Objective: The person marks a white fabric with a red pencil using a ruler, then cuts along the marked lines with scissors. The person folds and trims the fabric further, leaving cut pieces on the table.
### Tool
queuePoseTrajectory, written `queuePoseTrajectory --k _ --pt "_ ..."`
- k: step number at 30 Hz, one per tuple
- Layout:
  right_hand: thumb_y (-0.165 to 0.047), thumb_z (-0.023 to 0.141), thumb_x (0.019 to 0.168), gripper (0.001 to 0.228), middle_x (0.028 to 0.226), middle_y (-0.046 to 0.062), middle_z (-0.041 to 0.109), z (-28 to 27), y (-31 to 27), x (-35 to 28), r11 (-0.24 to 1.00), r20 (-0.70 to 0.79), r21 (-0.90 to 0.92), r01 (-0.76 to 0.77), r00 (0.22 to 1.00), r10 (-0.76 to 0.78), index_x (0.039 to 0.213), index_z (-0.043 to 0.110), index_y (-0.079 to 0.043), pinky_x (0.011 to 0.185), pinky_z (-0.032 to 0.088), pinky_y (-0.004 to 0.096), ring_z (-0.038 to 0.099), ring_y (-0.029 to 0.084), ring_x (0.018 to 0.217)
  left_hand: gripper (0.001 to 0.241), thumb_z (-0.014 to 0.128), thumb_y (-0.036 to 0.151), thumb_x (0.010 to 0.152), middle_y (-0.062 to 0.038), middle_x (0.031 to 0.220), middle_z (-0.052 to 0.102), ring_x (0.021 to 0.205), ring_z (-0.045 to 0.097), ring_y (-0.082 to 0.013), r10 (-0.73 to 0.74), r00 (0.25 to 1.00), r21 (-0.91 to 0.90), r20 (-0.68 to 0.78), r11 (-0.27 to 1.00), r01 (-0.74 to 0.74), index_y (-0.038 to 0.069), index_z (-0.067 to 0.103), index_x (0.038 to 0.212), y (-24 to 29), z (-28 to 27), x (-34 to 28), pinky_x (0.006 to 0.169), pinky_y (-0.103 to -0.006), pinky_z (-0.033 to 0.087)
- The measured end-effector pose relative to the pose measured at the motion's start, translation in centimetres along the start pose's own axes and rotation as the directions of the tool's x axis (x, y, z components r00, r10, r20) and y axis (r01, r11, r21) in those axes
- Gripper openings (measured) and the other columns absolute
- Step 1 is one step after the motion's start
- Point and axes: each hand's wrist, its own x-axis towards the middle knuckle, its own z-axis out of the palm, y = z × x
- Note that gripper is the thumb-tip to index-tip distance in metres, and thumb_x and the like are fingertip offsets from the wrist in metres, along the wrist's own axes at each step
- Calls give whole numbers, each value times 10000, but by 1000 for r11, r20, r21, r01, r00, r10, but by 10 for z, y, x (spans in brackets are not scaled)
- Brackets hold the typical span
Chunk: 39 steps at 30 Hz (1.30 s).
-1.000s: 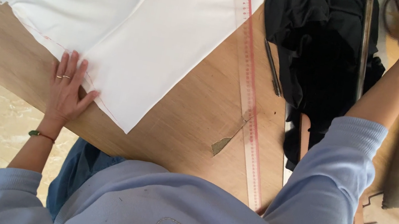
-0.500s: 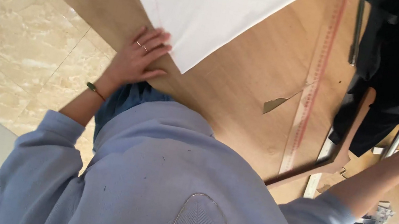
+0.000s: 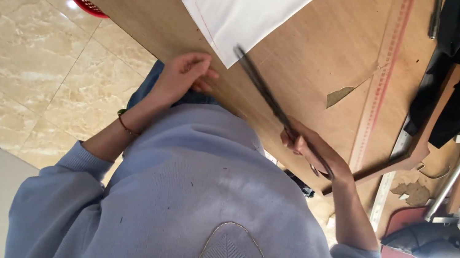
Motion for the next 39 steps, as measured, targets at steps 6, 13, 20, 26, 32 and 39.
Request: queuePoseTrajectory --k 6,13,20,26,32,39 --pt "-646 355 991 720 874 60 550 -30 14 -16 953 62 -123 -277 956 286 1336 541 -42 536 435 247 444 100 648 380 567 317 1048 -152 1063 783 758 786 -150 -216 957 -214 193 943 256 36 653 1289 6 2 3 635 -177 567" --pt "-662 409 994 671 903 11 554 -31 41 29 964 132 -143 -225 961 244 1307 556 -86 607 418 233 446 49 691 338 625 319 1018 -146 1064 791 776 792 -147 -277 938 -278 210 903 328 49 706 1204 9 11 16 607 -153 575" --pt "-623 418 1013 661 937 85 588 10 -14 45 924 16 -305 -231 969 247 1408 544 -107 775 527 382 556 246 884 189 689 233 979 -150 997 796 711 789 -141 -277 953 -354 121 885 302 47 691 1009 8 23 25 575 -166 576" --pt "-596 366 1017 766 1386 360 556 44 -36 45 879 -53 -364 -307 950 309 1597 350 -95 1080 418 611 523 524 1303 157 709 218 953 -144 976 798 750 796 -156 -293 950 -363 111 878 313 65 689 981 7 24 24 608 -180 603" --pt "-655 363 994 753 1473 284 518 44 -1 46 874 -84 -362 -324 945 316 1612 339 -225 1132 388 595 468 493 1371 149 720 207 944 -152 956 793 807 801 -185 -293 949 -384 113 869 313 64 691 972 9 25 24 666 -211 632" --pt "-608 408 1023 637 1053 272 684 32 65 45 903 -170 -303 -304 950 263 1530 496 -231 834 582 500 707 389 1008 143 713 185 945 -159 946 789 825 798 -183 -280 953 -418 116 857 303 50 681 977 6 25 23 683 -217 644"
